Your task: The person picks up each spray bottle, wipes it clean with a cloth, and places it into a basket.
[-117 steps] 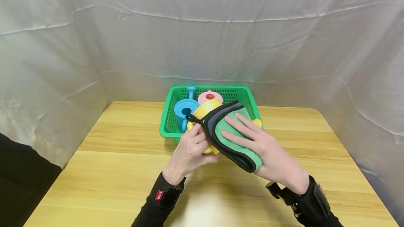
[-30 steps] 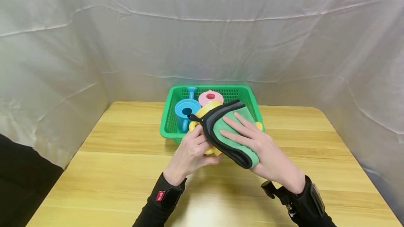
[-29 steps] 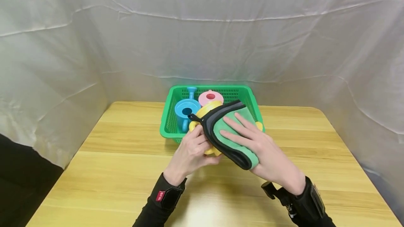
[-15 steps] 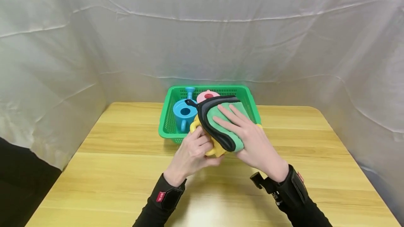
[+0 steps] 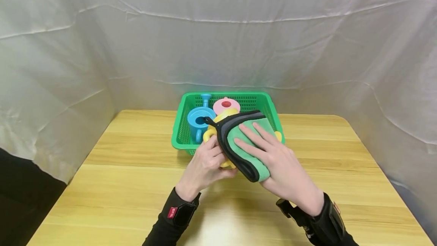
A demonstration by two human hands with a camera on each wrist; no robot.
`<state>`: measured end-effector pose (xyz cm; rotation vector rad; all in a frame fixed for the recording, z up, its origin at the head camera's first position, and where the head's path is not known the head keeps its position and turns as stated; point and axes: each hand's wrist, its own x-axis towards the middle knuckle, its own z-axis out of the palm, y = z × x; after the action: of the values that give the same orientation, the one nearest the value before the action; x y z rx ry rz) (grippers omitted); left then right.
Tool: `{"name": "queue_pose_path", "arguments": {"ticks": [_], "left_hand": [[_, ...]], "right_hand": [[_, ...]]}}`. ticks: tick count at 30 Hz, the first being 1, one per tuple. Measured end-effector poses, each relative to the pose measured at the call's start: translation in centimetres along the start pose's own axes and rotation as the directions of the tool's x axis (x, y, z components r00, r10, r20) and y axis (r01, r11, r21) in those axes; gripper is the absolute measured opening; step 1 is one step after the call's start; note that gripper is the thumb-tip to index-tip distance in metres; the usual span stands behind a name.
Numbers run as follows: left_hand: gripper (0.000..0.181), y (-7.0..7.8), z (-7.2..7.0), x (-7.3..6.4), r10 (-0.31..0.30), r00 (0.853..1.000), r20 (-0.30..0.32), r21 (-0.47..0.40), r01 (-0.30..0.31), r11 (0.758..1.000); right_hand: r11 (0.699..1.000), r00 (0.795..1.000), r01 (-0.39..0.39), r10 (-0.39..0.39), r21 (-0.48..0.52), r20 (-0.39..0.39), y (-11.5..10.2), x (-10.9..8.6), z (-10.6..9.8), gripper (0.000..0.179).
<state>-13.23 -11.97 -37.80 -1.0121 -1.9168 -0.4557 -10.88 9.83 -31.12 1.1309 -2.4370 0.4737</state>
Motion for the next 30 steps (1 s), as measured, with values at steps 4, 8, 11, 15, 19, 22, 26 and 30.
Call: {"name": "queue_pose_path", "arguments": {"ticks": [4,8,11,15,19,22,26,30], "left_hand": [[0.038,0.4,0.3,0.0,0.013,1.0,0.013,0.014,-0.013,1.0],[0.033,0.6,0.5,0.1,0.017,1.0,0.007,0.025,-0.017,1.0],[0.033,0.6,0.6,0.0,0.019,1.0,0.0,0.028,-0.019,0.999],[0.034,0.4,0.5,0.0,-0.003,1.0,0.008,0.009,0.003,1.0],[0.036,0.2,0.3,-0.1,-0.043,0.999,0.033,-0.006,0.043,0.999],[0.04,0.2,0.1,-0.1,-0.046,0.998,0.048,-0.005,0.046,0.999],[0.041,0.3,0.1,0.0,-0.015,0.999,0.045,0.022,0.014,1.0],[0.034,0.6,0.3,0.2,0.008,1.0,0.025,0.035,-0.008,0.999]], "right_hand": [[1.0,1.0,0.001,-0.002,-0.03,-0.013,0.0,0.7,0.5,0.064],[0.999,0.999,-0.034,0.034,-0.02,-0.01,0.5,1.8,1.1,0.065],[0.998,0.998,-0.063,0.063,0.0,-0.003,0.7,2.2,1.3,0.065],[0.998,0.998,-0.058,0.057,0.034,0.026,0.9,1.8,1.0,0.067],[0.998,0.998,-0.011,0.007,0.056,0.055,0.9,0.7,0.4,0.072],[0.999,0.999,0.016,-0.018,0.052,0.05,0.7,0.1,0.1,0.073],[1.0,1.0,0.016,-0.016,0.017,0.017,0.6,0.2,0.4,0.068],[1.0,1.0,-0.015,0.015,0.013,-0.018,0.8,1.0,1.0,0.067]]}}
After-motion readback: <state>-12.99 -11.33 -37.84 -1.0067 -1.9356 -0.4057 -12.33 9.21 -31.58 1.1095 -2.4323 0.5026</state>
